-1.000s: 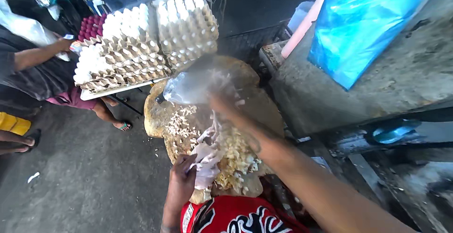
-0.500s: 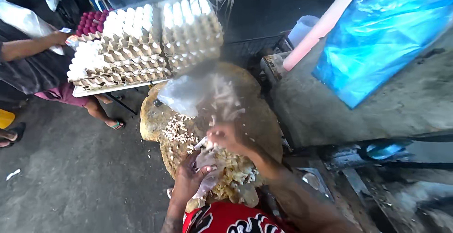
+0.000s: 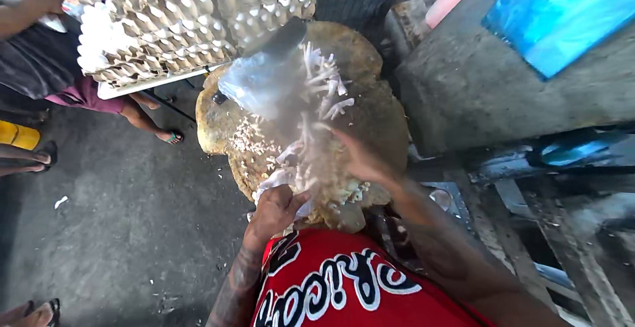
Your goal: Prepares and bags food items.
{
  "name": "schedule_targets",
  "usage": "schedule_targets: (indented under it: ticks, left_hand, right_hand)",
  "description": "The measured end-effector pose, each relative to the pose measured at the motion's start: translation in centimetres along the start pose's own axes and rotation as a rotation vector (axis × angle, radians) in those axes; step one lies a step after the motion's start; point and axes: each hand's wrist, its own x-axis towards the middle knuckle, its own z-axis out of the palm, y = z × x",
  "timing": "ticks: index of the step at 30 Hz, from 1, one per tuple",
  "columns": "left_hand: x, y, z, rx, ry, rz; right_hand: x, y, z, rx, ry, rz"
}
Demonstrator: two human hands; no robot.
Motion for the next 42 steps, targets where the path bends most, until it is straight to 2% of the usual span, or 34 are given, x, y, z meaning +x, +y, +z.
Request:
schedule_targets:
  ticks: [2, 3, 4, 6, 8, 10, 12, 13, 14, 16, 18, 20, 22, 25, 27, 29, 32, 34, 36, 39, 42]
  left_hand:
    - [0.1, 0.3, -0.2, 0.021, 0.002, 0.024]
    - [0.2, 0.5, -0.3, 0.047, -0.019, 0.028]
    - [0.3, 0.8, -0.3, 0.08, -0.056, 0.026]
    - [0.5, 1.7, -0.5, 0.162, -0.155, -0.001]
    - [0.6, 2.3, -0.5, 0.224, -0.237, -0.053]
    - [0.4, 1.6, 0.0, 0.208, -0.234, -0.055]
    - [0.0, 0.8, 0.0, 0.162, -0.193, -0.024]
    - [-0.3, 0.6, -0.2, 0.13, -0.158, -0.021]
    - [-0.6, 0.3, -0.3, 0.088, -0.111, -0.026]
    - [-0.9, -0.6, -0.3, -0.033, -0.002, -0.057]
    - [-0.8, -1.4, -0.2, -0.169, 0.071, -0.065]
    - [-0.6, -1.4, 0.1, -0.269, 0.091, -0.052]
    - [-0.6, -1.3, 0.3, -0.287, 0.069, -0.037]
    - [-0.6, -1.0, 0.6, -0.244, 0.057, -0.031]
    - [-0.9, -1.0, 0.5, -0.262, 0.097, -0.034]
    - [-1.5, -1.2, 0.2, -0.336, 0.148, -0.065]
    - [-1.9, -0.7, -0.2, -0.456, 0.249, -0.129]
    - [-1.8, -0.4, -0.1, -0.523, 0.323, -0.132]
    - [-1.7, 0.0, -0.3, -0.555, 0.386, -0.119]
    - [-2.1, 0.8, -1.0, -0.575, 0.458, -0.116]
    - [-2.5, 0.8, -1.5, -0.584, 0.436, -0.097]
  right_hand:
    - [-1.3, 0.1, 1.5, 0.156, 0.097, -0.186]
    - [-1.6, 0.1, 2.4, 0.244, 0.084, -0.295]
    - [-1.7, 0.0, 3.2, 0.273, 0.021, -0.408]
    - [-1.8, -0.8, 4.6, 0.171, -0.141, -0.612]
    - [-1.6, -1.9, 5.3, 0.046, -0.268, -0.673]
    - [-1.4, -1.6, 5.3, 0.043, -0.19, -0.691]
    - [-1.2, -0.5, 4.5, 0.15, 0.073, -0.608]
    - [-0.9, 0.2, 3.5, 0.151, 0.154, -0.5]
    - [-0.7, 0.7, 2.2, 0.064, 0.137, -0.359]
    - [-0.1, 0.6, 0.4, -0.233, -0.047, -0.09]
    - [0.1, -0.4, 0.1, -0.313, -0.023, 0.0]
    - [0.9, -1.4, 0.1, -0.257, 0.155, -0.052]
    - [4.2, -1.7, 0.9, -0.237, 0.28, -0.129]
    - [9.5, -3.1, 1.6, -0.305, 0.139, -0.037]
    - [11.5, -3.1, 2.4, -0.307, 0.113, -0.024]
    - [11.8, -2.6, 2.7, -0.304, 0.135, -0.056]
    - [11.5, -2.4, 2.1, -0.422, 0.03, -0.078]
    - [10.7, -1.9, 2.1, -0.466, 0.025, -0.116]
    - [10.5, -1.2, 1.7, -0.366, 0.073, -0.118]
    - [10.8, -0.5, -0.1, -0.063, 0.166, -0.139]
    - [9.7, -2.1, -1.2, -0.081, 0.186, -0.301]
